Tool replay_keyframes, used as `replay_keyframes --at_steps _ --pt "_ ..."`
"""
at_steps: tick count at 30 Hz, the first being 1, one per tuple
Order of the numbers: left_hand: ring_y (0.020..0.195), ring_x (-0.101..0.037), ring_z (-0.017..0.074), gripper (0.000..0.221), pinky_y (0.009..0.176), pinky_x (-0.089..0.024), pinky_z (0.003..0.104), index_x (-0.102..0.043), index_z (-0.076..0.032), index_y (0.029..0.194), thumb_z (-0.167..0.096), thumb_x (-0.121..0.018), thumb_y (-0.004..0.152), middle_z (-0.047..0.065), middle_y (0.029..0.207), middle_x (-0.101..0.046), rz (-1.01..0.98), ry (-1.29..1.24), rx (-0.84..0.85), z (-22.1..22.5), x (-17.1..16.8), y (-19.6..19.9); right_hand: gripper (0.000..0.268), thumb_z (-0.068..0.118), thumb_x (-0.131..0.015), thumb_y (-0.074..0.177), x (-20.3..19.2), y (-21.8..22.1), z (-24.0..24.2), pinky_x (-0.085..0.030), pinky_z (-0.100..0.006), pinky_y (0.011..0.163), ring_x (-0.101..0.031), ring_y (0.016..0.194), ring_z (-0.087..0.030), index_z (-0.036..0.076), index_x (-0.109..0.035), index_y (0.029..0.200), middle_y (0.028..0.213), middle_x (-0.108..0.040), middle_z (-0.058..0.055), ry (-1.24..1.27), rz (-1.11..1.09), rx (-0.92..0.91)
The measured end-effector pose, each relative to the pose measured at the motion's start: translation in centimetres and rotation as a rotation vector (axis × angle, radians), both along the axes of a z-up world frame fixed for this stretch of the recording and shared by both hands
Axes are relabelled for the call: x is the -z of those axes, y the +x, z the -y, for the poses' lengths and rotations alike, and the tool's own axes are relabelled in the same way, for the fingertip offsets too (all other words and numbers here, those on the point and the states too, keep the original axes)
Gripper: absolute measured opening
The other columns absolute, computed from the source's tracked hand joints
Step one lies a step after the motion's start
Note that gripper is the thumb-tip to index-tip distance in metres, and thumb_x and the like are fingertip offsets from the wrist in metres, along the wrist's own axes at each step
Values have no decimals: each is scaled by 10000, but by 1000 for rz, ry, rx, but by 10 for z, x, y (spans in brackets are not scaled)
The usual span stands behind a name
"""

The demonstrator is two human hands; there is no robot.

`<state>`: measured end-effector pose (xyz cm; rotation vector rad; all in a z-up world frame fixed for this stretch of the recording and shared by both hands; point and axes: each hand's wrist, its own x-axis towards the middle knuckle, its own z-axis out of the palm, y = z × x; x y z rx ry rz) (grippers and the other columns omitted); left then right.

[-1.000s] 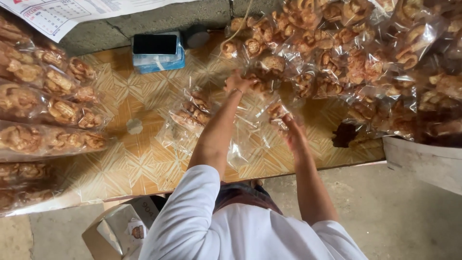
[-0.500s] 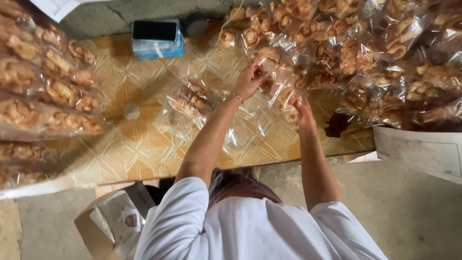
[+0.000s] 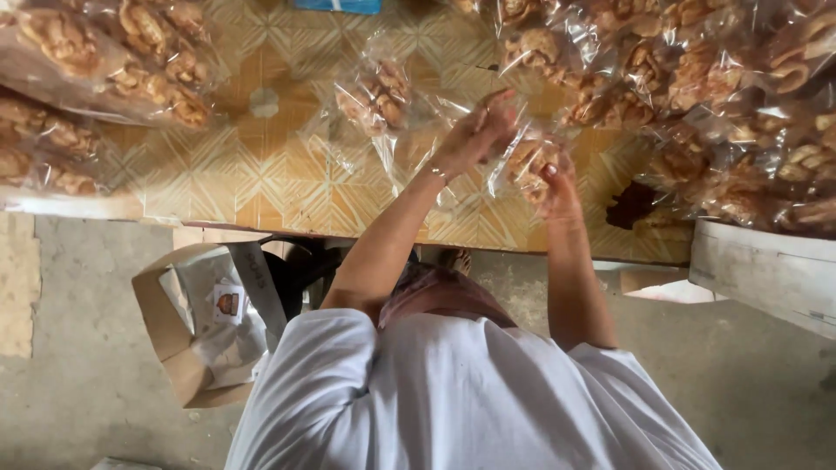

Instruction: Packing and organizing plastic bags filled with snacks on a table.

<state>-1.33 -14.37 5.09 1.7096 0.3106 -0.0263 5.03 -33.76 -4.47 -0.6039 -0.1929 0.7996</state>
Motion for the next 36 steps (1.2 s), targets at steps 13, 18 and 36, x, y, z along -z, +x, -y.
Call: replay_keyframes --at_steps 13,18,36 --pt "1225 -469 322 701 992 -394 494 -380 -203 1474 -373 -627 840 77 1327 -472 160 814 -292 43 34 -76 540 41 -752 769 -38 -62 68 -584 -290 768 -675 920 -141 113 -550 1265 1156 -633 -45 -597 64 158" --pt "1063 -549 309 468 827 -482 390 -567 -100 1184 -43 -648 726 84 1111 -528 68 962 -320 19 104 -96 937 377 -898 732 72 -55 70 -261 -324 312 -547 481 -161 111 -351 1445 789 -583 -123 -1002 20 -80" --pt "839 -703 262 457 751 -557 371 -739 -178 1069 -281 -901 654 95 876 -708 212 220 -514 -43 44 -154 352 32 -808 834 60 -86 -105 -569 -253 665 -635 821 -110 70 -548 1067 932 -672 -71 -570 443 69"
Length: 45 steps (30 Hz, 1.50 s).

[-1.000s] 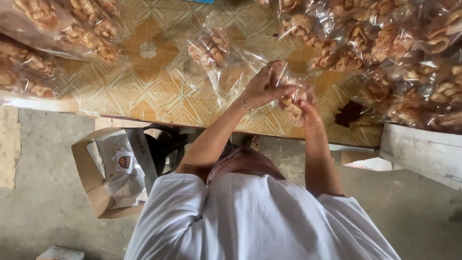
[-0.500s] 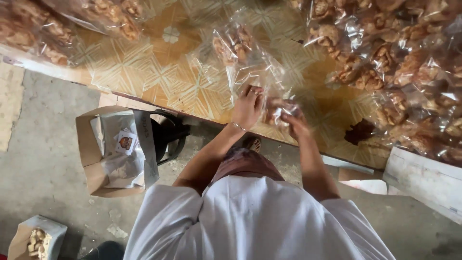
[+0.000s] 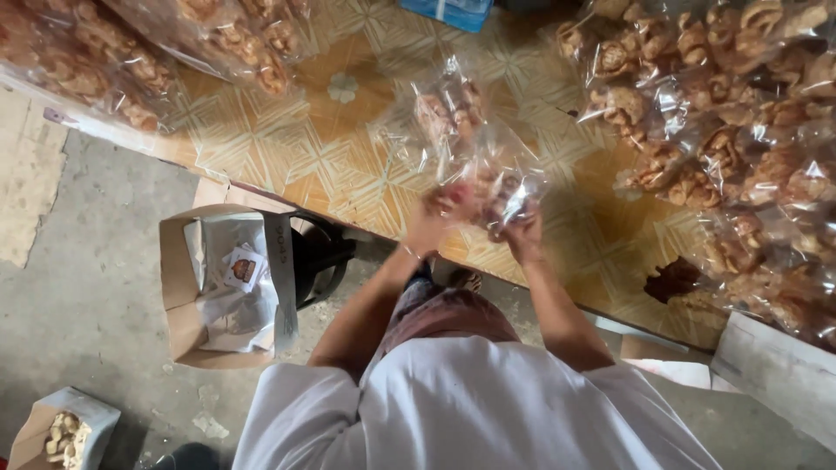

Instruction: Packing and organizing plastic bags filled with snacks on a table.

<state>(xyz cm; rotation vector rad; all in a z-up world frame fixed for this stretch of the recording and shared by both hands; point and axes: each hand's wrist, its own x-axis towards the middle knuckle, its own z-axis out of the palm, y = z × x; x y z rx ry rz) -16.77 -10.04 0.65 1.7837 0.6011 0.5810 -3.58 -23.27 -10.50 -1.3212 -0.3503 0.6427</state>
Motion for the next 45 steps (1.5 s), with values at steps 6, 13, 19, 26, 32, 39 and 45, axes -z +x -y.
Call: replay_keyframes --at_steps 6,13,19,26,32,39,45 --pt "1168 -601 372 823 1037 -471 474 -414 -13 1418 -601 -682 910 254 1282 -577 -116 -381 -463 -134 112 53 468 57 -919 644 -53 -22 -37 -556 -288 784 -645 835 -167 51 -650 1027 923 -685 -75 -138 260 -194" --pt "1479 -211 371 963 1236 -149 476 -118 -66 1581 -427 -683 889 232 1618 -148 251 -491 170 -103 56 29 488 203 -835 696 -58 21 -82 -543 -365 515 -648 713 -304 97 -594 1106 896 -671 -107 11 -561 -170" --pt "1146 -538 335 568 902 -512 428 -457 -139 1277 -360 -708 818 142 1171 -482 -318 574 107 -67 106 -16 666 -45 -927 589 -35 11 -90 -631 -350 576 -704 797 -234 91 -613 1160 959 -697 -123 -57 -126 19" --pt "819 -638 187 135 680 -544 232 -624 -136 886 -205 -540 965 0 820 -583 -86 754 237 -4 85 -34 746 -185 -801 603 39 27 -129 -628 -346 709 -632 934 -262 -8 -457 1241 1084 -494 -144 231 268 47" --pt "714 -636 185 106 650 -528 276 -672 -147 912 -180 -593 976 2 802 -568 43 781 161 6 17 -28 137 170 -713 870 59 28 -204 -609 -308 563 -609 646 -199 37 -684 861 818 -622 -110 179 -381 448" --pt "726 -649 213 69 660 -545 296 -698 -146 908 -171 -641 939 12 825 -606 142 516 168 7 28 -35 738 362 -843 667 70 11 -171 -464 -483 719 -553 1072 -337 303 -576 1352 1420 -502 -76 -570 1342 20" --pt "752 -655 289 243 689 -555 332 -624 -28 796 -151 -520 978 103 889 -624 353 484 391 28 39 -21 535 398 -584 893 71 -6 -186 -472 -372 827 -486 1209 -263 250 -475 1395 1458 -433 -56 -230 975 -10"
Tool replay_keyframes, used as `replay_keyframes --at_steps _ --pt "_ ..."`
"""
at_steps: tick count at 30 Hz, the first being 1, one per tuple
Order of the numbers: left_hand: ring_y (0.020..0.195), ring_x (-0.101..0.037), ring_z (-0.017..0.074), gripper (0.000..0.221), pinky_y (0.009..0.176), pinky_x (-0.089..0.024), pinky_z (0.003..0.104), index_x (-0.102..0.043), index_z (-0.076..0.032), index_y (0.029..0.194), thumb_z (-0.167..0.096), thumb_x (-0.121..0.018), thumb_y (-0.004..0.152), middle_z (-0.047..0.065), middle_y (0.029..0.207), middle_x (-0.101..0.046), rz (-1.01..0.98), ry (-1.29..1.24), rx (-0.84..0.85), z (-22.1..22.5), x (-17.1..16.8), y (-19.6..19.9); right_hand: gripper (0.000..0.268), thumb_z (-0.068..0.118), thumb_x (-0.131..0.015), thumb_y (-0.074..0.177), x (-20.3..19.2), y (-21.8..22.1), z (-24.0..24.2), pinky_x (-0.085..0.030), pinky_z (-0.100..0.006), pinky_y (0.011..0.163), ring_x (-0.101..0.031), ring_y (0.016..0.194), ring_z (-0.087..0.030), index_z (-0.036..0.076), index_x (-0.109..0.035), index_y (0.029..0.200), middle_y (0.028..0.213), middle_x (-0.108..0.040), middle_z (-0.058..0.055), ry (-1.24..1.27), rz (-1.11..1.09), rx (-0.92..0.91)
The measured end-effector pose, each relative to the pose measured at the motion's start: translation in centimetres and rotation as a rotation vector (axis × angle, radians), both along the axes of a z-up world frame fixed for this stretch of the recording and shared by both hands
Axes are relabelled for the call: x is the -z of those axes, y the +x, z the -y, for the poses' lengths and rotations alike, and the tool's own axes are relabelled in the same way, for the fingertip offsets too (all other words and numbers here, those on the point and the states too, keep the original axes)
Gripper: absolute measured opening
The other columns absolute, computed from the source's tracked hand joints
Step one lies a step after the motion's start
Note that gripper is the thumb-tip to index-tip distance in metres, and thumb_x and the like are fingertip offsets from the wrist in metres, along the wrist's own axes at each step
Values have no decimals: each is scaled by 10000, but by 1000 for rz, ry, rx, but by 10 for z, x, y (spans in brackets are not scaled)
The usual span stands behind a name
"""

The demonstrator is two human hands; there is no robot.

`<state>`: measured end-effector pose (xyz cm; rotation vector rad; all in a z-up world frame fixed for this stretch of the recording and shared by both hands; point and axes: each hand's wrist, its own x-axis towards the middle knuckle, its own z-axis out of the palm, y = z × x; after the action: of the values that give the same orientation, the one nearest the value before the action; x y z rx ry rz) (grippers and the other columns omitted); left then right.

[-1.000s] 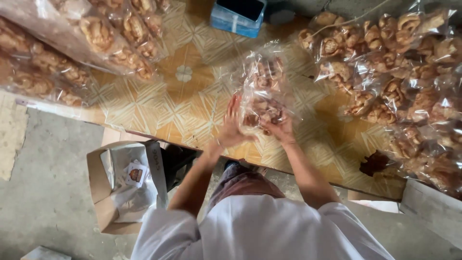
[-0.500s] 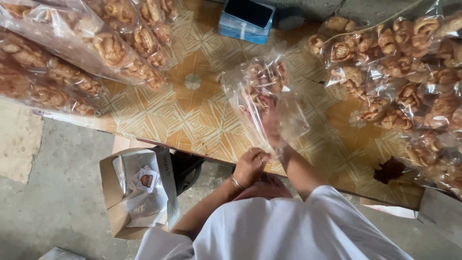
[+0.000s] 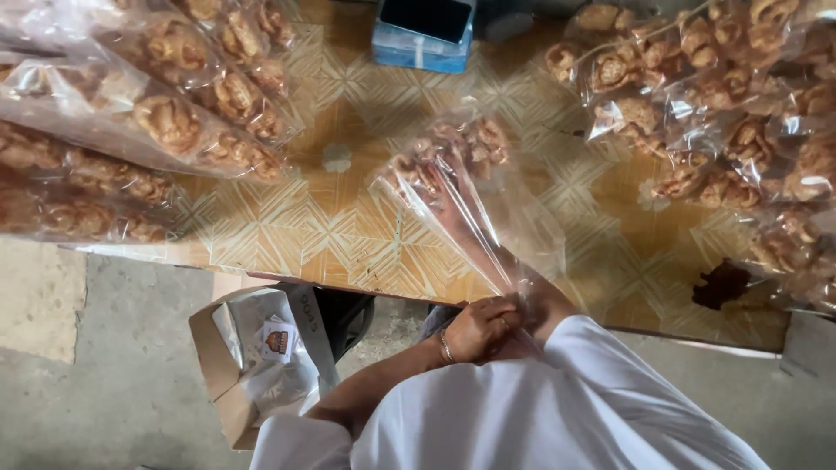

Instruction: Packing and organizing plastic bags filled with snacks on a table.

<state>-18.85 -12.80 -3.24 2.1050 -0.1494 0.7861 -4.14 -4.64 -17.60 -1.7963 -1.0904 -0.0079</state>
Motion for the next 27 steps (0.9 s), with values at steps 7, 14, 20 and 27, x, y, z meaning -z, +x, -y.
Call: replay_keyframes --at_steps 7,14,20,27 --pt "613 -493 215 85 518 -434 337 -588 -18 1005 -4 -550 929 75 903 -628 84 427 6 -138 14 94 711 23 -570 914 250 -42 17 -382 -483 1046 -264 1446 -323 184 -294 1550 1617 -231 -95 419 -1083 -582" --pt "1487 -252 227 561 1210 -131 511 -445 -240 1483 -531 -460 1004 -56 1573 -382 -278 675 -78 -226 83 178 405 360 -429 992 262 -5 64 -295 -613 1037 -298 1343 -410 331 -468 1394 1468 -345 -145 510 -1521 -765" --pt "1505 -209 205 595 1226 -45 523 -363 -237 1528 -554 -382 1025 -33 1612 -300 -252 731 -82 -226 105 179 605 507 -342 1052 8 47 93 -584 -422 837 -701 965 -384 -9 -583 1257 1067 -682 -295 -15 -1322 316" --pt "1507 -177 211 614 1212 31 542 -357 -241 1538 -594 -330 1035 -32 1619 -277 -443 714 -26 -237 98 188 698 520 -358 964 -39 86 -2 -516 -400 997 -522 1295 -349 48 -366 1477 1401 -473 -193 -190 -482 128"
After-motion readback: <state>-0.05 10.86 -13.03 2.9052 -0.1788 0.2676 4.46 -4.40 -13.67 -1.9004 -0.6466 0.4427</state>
